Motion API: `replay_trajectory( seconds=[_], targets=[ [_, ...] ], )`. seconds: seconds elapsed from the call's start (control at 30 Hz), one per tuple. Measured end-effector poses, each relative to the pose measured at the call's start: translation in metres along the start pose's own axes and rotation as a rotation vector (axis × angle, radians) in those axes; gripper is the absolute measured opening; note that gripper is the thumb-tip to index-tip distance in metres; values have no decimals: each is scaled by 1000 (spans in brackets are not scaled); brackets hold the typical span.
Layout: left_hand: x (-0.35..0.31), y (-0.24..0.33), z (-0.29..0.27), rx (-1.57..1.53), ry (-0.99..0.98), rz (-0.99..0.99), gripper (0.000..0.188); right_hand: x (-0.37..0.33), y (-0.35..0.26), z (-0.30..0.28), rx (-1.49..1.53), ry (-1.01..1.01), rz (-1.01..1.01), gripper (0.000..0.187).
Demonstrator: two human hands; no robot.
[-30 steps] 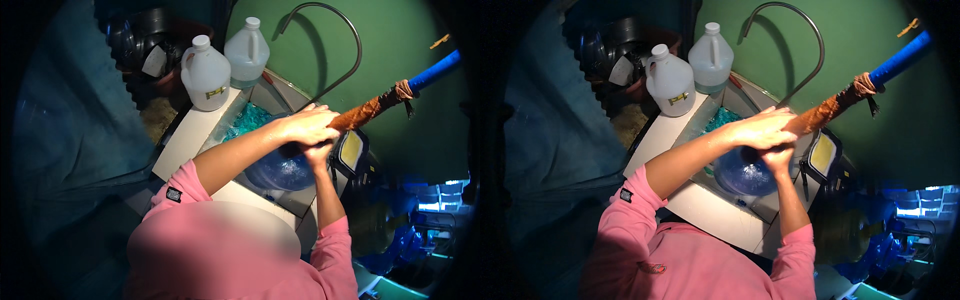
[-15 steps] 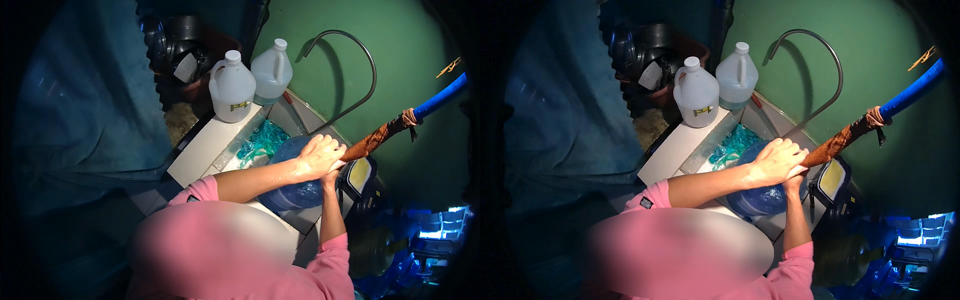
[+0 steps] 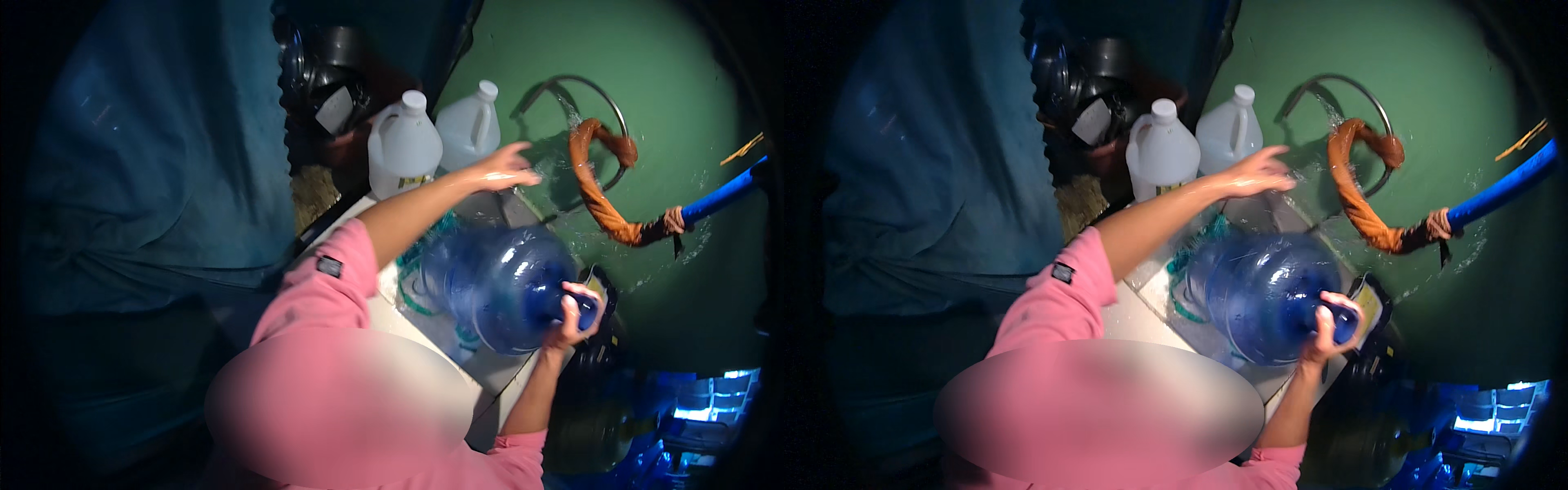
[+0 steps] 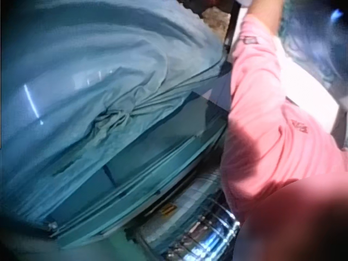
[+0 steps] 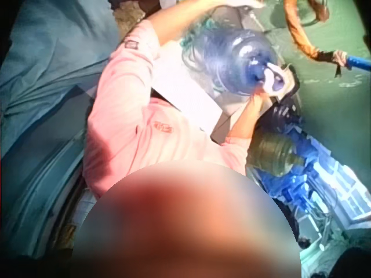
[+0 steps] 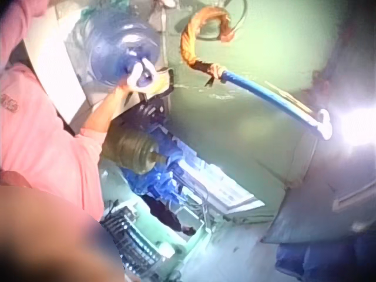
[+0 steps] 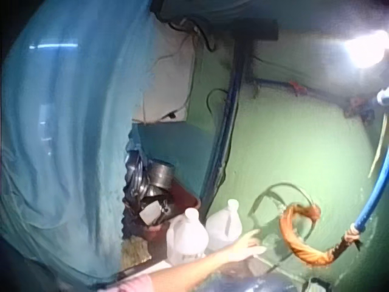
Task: The person repeatedly scrubs the exterior of large blue water jugs with a green scrubber, rinses them under a tap, and places them aside. The process is repeated for multiple jugs in a small room with green walls and stacked jugs.
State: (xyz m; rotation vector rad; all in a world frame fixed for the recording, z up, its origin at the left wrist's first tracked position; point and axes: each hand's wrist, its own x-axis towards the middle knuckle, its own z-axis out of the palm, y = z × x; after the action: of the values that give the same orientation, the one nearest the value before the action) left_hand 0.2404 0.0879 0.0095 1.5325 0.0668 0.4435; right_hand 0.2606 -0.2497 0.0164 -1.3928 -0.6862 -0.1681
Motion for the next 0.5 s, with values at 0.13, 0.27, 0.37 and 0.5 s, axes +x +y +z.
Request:
replay_trajectory(
  seconds=[0.13, 0.27, 0.37, 0.5],
  targets=[
    [-167, -40, 19, 17, 121, -596, 110, -3, -69, -122, 641, -255, -139, 43],
    [-220, -25, 83, -607, 21, -516, 77, 13, -70, -222, -192, 347, -201, 51],
    [-187, -7, 52, -557, -90, -696, 101, 13, -63, -241, 85, 498, -62, 46],
    [-188, -5, -13, -680, -41, -494, 103, -3, -53, -217, 704, 24, -41, 42]
  ],
)
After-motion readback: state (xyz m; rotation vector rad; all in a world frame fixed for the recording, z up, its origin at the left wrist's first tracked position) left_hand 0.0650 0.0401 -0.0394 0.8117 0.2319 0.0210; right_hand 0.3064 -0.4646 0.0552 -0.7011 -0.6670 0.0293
